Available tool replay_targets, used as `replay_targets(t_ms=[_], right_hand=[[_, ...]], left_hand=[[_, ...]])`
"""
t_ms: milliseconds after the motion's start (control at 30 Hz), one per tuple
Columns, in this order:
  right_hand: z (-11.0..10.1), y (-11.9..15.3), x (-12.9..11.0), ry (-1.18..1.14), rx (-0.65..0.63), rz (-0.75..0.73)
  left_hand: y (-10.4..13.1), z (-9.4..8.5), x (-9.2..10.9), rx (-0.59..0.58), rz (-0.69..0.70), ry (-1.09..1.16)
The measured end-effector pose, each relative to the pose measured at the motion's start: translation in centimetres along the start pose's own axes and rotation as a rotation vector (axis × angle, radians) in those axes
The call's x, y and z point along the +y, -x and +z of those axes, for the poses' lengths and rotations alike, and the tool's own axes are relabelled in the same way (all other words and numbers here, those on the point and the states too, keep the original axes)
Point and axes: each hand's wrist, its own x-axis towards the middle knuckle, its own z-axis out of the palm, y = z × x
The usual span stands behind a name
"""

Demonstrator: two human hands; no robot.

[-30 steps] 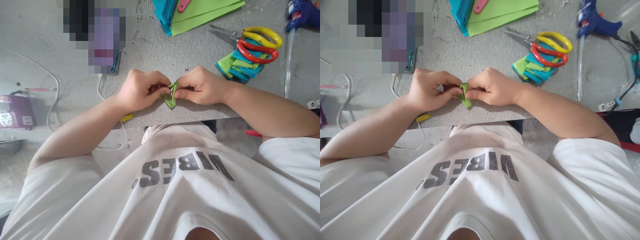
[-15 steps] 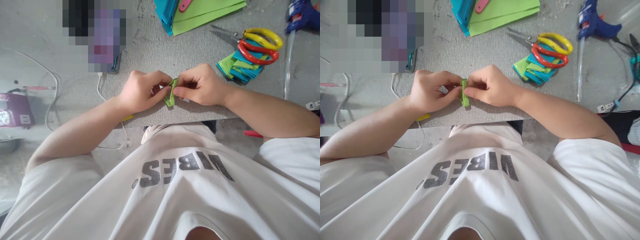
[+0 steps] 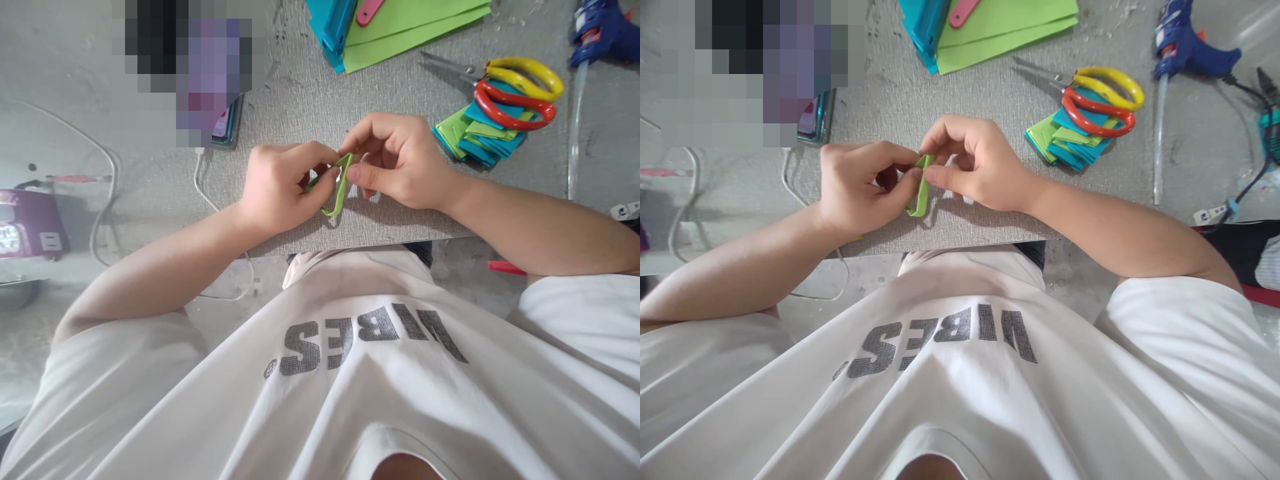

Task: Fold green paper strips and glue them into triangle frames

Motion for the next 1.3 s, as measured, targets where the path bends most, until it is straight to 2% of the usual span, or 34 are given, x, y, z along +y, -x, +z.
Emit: replay_targets(t_ms=[100, 167, 333, 533, 700, 867, 1133, 1300], right_hand=[[-0.1, -0.1, 0.4, 0.007, 0.001, -0.036], [-0.2, -0.2, 0.5, 0.016, 0.004, -0.052], [-0.4, -0.4, 0.7, 0.067, 0.032, -0.107], [-0.4, -0.7, 1.6, 0.072, 0.045, -0.229], [-0.4, -0.5, 1.4, 0.134, 0.068, -0.27], [-0.6, -0.4, 1.3, 0.174, 0.082, -0.271], [-0.4, -0.4, 1.4, 0.216, 0.086, -0.299], [-0.4, -0.4, 1.7, 0.239, 0.089, -0.352]], left_hand=[[0.0, 0.2, 0.1, 0.059, 0.062, 0.007], [0.0, 0.2, 0.1, 0.082, 0.055, 0.009], [0.0, 0.0, -0.2, 0.024, 0.003, 0.02], [-0.1, 0.9, -1.7, 0.094, 0.054, 0.198], [-0.3, 1.1, -1.9, 0.108, 0.103, 0.247], [-0.6, 1.3, -2.7, 0.07, 0.137, 0.314], [-1.0, 1.5, -3.7, -0.002, 0.049, 0.613], [-1.0, 1.5, -3.9, -0.066, 0.059, 0.638]])
